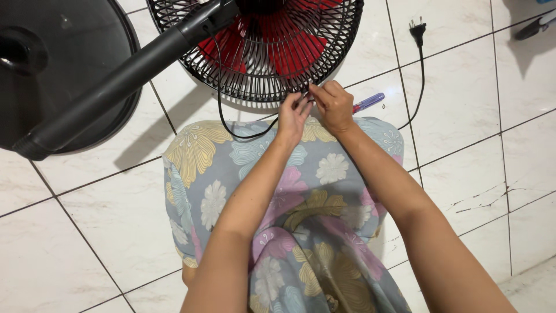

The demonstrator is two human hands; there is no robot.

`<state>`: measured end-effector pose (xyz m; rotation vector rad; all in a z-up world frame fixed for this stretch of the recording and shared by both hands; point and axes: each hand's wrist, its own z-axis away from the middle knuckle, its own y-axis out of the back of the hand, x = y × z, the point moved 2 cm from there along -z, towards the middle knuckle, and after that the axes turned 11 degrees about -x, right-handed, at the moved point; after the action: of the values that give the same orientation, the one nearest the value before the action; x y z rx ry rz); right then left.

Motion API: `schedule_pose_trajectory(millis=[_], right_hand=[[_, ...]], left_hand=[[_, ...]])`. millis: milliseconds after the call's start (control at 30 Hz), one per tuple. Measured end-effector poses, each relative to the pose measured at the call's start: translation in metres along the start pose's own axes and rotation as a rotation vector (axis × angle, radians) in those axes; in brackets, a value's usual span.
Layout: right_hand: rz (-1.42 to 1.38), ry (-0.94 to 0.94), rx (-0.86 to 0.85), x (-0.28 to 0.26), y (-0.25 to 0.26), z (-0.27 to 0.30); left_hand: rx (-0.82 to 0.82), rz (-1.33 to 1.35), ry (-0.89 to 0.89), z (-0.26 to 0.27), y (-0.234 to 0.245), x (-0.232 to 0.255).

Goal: The person assembles a standing fan by attaching a red fan blade to the motor hub and securing it with a white nut. They then attach the rear and front wire cages to enclose the blade and tighten the assembly.

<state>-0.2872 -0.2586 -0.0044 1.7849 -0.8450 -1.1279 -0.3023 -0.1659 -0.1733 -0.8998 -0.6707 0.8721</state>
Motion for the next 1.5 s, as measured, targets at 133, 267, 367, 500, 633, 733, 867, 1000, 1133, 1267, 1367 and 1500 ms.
schedule_pose_trajectory(millis=[133, 267, 367, 500, 633, 733, 867, 1000, 1133, 1267, 1367, 1500], right_hand=[[-0.016, -0.028, -0.046, -0.011, 0.004, 0.002], [-0.135, -0.112, 0.037, -0.001, 0.012, 0.012], [-0.137, -0.367, -0.077, 0.047, 0.030, 0.009], [-0.002, -0.212, -0.649, 0.101, 0.046, 0.027], [0.240, -0.240, -0.905, 0.128, 0.039, 0.034], [0.156, -0.296, -0.976, 0.128, 0.052, 0.019], [0.187, -0.278, -0.923, 0.092, 0.109, -0.004], [0.263, -0.164, -0.773, 0.021, 0.134, -0.025], [0.411, 0.064, -0.595, -0.027, 0.124, -0.047], [0.550, 0.201, -0.532, -0.039, 0.116, -0.056], [0.605, 0.256, -0.557, -0.041, 0.113, -0.058], [0.716, 0.295, -0.583, -0.046, 0.106, -0.066]], left_hand=[[-0.032, -0.010, 0.016, 0.004, -0.011, 0.011], [-0.055, -0.021, 0.030, 0.011, -0.015, 0.016], [-0.030, -0.047, 0.045, 0.013, -0.016, 0.022], [-0.042, -0.072, 0.056, 0.017, -0.013, 0.025], [-0.061, -0.074, 0.063, 0.011, -0.016, 0.023], [-0.039, -0.093, 0.065, 0.009, -0.015, 0.022], [-0.036, -0.063, 0.067, 0.005, -0.021, 0.013], [-0.033, -0.018, 0.084, 0.004, -0.024, 0.009], [-0.057, -0.027, 0.087, 0.003, -0.031, 0.011], [-0.067, -0.042, 0.095, 0.006, -0.032, 0.012], [-0.091, -0.043, 0.089, 0.007, -0.031, 0.013], [-0.101, -0.047, 0.083, 0.005, -0.032, 0.012]])
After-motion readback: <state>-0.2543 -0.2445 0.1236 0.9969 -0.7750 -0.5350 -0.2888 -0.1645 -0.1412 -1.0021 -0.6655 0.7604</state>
